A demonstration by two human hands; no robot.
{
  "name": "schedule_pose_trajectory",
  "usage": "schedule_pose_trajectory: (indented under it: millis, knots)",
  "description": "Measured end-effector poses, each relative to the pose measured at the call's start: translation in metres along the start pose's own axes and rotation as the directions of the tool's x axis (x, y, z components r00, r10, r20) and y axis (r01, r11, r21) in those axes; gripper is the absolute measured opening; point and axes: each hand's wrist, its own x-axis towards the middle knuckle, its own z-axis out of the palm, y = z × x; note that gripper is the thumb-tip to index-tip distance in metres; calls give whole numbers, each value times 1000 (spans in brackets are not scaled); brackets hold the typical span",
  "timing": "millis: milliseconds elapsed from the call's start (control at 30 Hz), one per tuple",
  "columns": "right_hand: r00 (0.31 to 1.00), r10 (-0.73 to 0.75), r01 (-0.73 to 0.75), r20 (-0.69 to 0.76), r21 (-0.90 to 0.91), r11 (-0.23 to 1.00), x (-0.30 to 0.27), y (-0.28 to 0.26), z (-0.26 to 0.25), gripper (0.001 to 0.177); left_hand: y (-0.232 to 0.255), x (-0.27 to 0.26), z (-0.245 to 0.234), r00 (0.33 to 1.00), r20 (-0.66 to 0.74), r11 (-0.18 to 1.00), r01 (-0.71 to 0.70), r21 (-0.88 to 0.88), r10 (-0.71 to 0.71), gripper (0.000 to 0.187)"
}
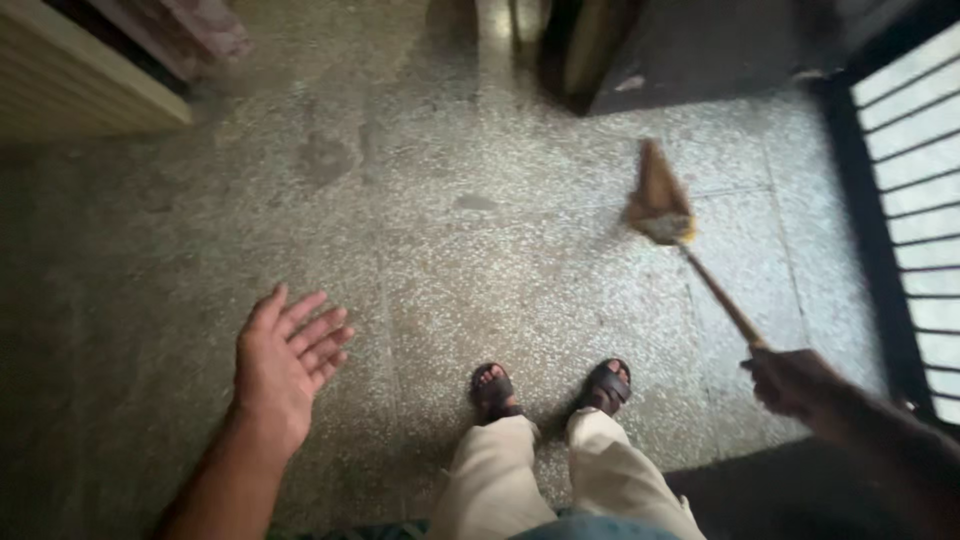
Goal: The person sweeps the floor near an entryway using a broom, moving debris between a door and a wall.
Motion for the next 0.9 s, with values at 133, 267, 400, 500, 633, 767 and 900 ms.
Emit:
schedule_pose_trajectory:
  millis: [133,267,400,500,633,767,900]
  knots:
    - [992,65,-61,-105,34,998,-48,-10,-11,51,4,10,5,995,103,998,20,-52,-15,68]
    - [997,-75,72,24,93,993,-92,-8,12,54,2,12,8,992,126,999,13,-45,-7,68]
    - [997,-13,10,70,38,999,-126,-21,72,51,-3,2,7,994,110,1000,1,-14,1,69]
    - [962,-74,73,263,16,997,-145,-43,111,43,-5,-8,3,997,64,999,42,-27,-40,68]
    - [796,-266,335,543,-30,942,-165,-63,162,47,-11,-16,-7,998,38,996,49,-72,-46,68]
    - [854,-71,234,515,-259,937,-176,-69,222,38,-22,-34,-6,1000,8,997,16,-74,-16,68]
    - [832,-63,221,551,-224,949,-162,-46,218,30,-35,-45,-7,999,-7,992,37,-117,-38,67]
